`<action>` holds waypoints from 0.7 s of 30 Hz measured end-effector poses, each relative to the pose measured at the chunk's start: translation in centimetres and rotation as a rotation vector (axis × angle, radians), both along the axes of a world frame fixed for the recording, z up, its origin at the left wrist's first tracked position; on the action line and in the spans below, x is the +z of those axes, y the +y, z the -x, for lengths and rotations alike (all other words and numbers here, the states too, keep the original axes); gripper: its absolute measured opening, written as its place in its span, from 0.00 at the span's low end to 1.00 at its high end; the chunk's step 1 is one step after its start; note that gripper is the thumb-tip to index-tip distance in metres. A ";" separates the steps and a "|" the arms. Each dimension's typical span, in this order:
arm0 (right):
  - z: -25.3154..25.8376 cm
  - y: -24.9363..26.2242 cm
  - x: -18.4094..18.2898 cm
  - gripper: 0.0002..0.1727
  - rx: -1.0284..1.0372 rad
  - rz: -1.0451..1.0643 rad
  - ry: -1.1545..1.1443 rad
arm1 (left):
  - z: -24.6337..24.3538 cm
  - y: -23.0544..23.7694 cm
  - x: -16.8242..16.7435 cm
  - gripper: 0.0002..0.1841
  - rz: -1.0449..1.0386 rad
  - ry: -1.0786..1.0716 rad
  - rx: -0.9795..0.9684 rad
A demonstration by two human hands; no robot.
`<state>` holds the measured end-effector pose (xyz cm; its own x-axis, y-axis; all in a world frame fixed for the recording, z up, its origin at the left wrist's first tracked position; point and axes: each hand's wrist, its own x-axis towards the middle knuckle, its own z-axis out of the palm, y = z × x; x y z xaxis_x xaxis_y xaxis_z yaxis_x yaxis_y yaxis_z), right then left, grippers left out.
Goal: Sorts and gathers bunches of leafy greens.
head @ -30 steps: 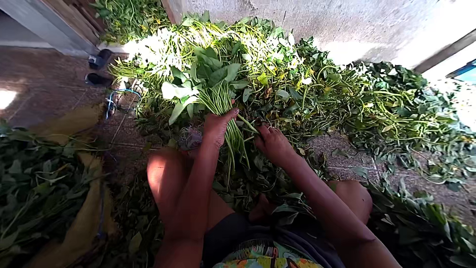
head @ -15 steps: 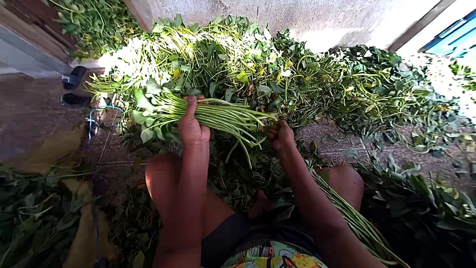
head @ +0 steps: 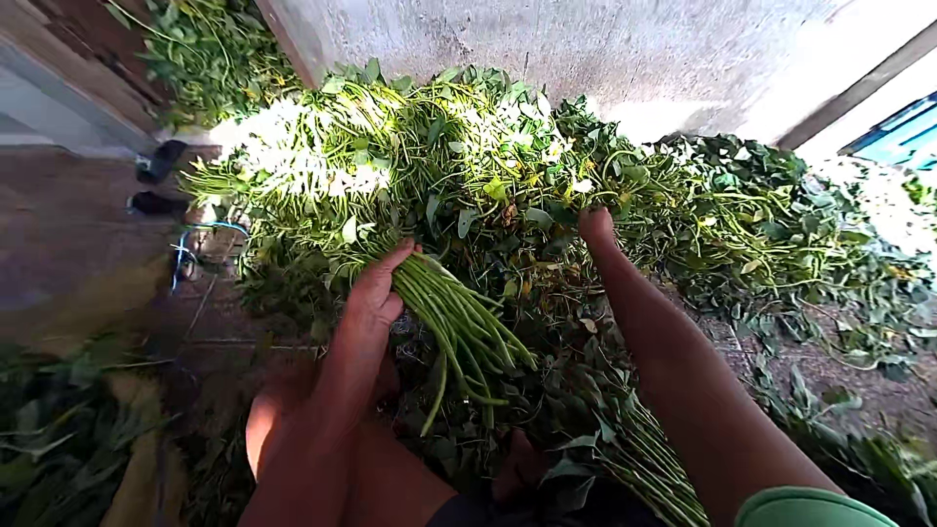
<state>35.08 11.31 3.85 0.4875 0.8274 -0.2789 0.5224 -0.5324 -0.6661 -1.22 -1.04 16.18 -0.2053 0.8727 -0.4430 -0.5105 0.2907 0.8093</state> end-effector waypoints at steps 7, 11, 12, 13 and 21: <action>4.1 -1.2 0.9 0.20 -0.086 -0.361 0.398 | 2.5 2.3 0.5 0.17 -0.278 0.050 0.021; 10.2 -11.3 4.6 0.12 0.013 -0.521 0.933 | 3.2 2.9 0.8 0.13 -0.271 0.056 -0.043; 11.3 -13.0 4.3 0.15 0.003 -0.490 1.053 | 3.2 3.0 0.7 0.12 -0.265 0.072 -0.046; 12.2 -13.8 3.6 0.18 -0.043 -0.450 1.153 | 3.1 3.1 0.5 0.10 -0.260 0.090 -0.041; 9.4 -10.2 0.5 0.27 -0.215 -0.413 0.766 | 1.7 2.7 -1.6 0.09 -0.172 0.244 -0.114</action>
